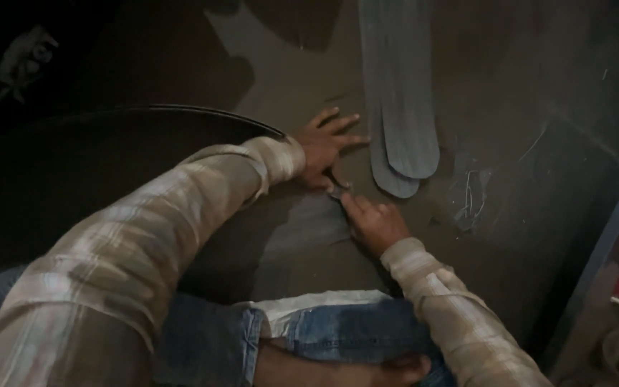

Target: Cutting and shaping plastic or composite motorcycle fender parts using a manual cutter.

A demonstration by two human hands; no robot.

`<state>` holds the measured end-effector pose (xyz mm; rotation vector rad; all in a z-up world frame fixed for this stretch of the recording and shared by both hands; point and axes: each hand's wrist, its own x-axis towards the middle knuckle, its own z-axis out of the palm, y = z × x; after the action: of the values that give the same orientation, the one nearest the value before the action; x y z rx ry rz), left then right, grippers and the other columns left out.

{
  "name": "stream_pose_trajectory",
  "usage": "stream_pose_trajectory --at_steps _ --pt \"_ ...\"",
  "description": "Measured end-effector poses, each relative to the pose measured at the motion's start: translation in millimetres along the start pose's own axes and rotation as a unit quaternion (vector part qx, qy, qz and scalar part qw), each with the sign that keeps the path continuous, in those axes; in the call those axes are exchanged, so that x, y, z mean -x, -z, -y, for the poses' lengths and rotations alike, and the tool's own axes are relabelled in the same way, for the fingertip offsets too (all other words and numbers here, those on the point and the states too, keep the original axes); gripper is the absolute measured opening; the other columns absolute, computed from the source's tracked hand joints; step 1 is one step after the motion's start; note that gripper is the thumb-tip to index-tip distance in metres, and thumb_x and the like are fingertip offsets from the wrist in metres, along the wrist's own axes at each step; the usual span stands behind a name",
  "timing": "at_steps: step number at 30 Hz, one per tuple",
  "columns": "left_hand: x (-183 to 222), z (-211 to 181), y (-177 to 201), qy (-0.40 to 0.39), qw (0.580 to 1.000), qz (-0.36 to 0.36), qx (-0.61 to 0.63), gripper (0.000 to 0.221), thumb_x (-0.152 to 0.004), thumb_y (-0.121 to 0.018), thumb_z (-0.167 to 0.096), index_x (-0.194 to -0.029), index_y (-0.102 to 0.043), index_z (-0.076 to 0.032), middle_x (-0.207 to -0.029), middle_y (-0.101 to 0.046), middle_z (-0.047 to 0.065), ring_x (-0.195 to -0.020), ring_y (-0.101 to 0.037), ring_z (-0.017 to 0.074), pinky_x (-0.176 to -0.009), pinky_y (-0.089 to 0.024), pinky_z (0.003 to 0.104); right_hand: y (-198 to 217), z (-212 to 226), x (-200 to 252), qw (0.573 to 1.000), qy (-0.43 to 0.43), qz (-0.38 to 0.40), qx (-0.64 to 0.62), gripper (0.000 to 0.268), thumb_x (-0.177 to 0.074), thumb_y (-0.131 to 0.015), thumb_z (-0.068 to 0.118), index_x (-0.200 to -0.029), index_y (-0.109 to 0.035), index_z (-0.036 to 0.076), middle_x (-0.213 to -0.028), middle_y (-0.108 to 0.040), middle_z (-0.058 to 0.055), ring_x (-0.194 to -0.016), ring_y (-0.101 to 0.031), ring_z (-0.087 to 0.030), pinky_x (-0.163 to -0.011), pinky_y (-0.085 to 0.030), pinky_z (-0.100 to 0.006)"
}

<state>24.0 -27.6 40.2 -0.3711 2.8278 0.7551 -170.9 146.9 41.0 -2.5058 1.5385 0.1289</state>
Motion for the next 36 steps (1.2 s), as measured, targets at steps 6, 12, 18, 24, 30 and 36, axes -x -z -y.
stream_pose_trajectory --at_steps 6,12,18,24,30,36 --pt "4.4 -3.1 3.5 0.012 1.000 -0.019 0.022 0.035 -0.074 -0.082 -0.049 -0.108 -0.078 -0.045 -0.169 -0.018 -0.004 -0.158 0.005 0.0324 -0.124 0.008 0.058 9.0 4.1 -3.4 1.000 -0.001 -0.013 0.003 0.056 -0.077 -0.070 0.013 -0.131 -0.058 0.010 -0.100 -0.071 -0.015 -0.068 -0.070 -0.035 -0.061 -0.054 -0.049" --pt "7.8 -6.3 6.6 0.009 0.999 -0.018 0.031 0.034 -0.075 -0.081 -0.048 -0.108 -0.077 -0.049 -0.169 -0.018 -0.005 -0.157 0.005 0.0319 -0.124 0.009 0.058 5.4 0.5 -2.5 0.999 -0.009 0.038 0.018 0.052 -0.085 -0.069 0.013 -0.135 -0.054 0.011 -0.101 -0.070 -0.014 -0.074 -0.072 -0.034 -0.063 -0.055 -0.047" --pt "6.4 -4.4 5.5 0.008 1.000 -0.012 0.014 0.033 -0.076 -0.082 -0.047 -0.108 -0.077 -0.049 -0.169 -0.017 -0.005 -0.157 0.006 0.0326 -0.122 0.009 0.059 16.9 11.9 -3.5 0.998 -0.031 0.049 0.014 0.055 -0.082 -0.070 0.014 -0.134 -0.054 0.010 -0.106 -0.071 -0.016 -0.073 -0.072 -0.036 -0.062 -0.056 -0.049" --pt "6.7 -3.5 4.0 -0.012 0.999 -0.032 0.022 0.033 -0.076 -0.082 -0.046 -0.108 -0.077 -0.050 -0.169 -0.020 -0.003 -0.158 0.005 0.0338 -0.123 0.008 0.061 -3.6 11.4 12.1 0.999 -0.048 0.010 0.013 0.056 -0.079 -0.071 0.013 -0.133 -0.055 0.010 -0.112 -0.072 -0.017 -0.070 -0.072 -0.037 -0.062 -0.056 -0.050" --pt "6.8 -4.5 4.6 -0.001 1.000 -0.022 0.021 0.034 -0.075 -0.082 -0.046 -0.109 -0.076 -0.050 -0.169 -0.019 -0.004 -0.157 0.004 0.0336 -0.123 0.008 0.060 -3.0 26.8 12.0 0.995 -0.100 0.005 -0.014 0.049 -0.081 -0.071 0.014 -0.128 -0.057 0.007 -0.098 -0.073 -0.019 -0.070 -0.072 -0.038 -0.060 -0.057 -0.049" --pt "7.2 -8.3 11.5 0.005 1.000 -0.010 0.019 0.033 -0.078 -0.080 -0.046 -0.110 -0.076 -0.051 -0.170 -0.017 -0.004 -0.157 0.005 0.0326 -0.123 0.009 0.060 6.7 42.8 10.7 0.989 -0.147 0.014 0.003 0.041 -0.085 -0.069 0.012 -0.123 -0.058 0.008 -0.090 -0.074 -0.016 -0.069 -0.072 -0.039 -0.060 -0.057 -0.050"
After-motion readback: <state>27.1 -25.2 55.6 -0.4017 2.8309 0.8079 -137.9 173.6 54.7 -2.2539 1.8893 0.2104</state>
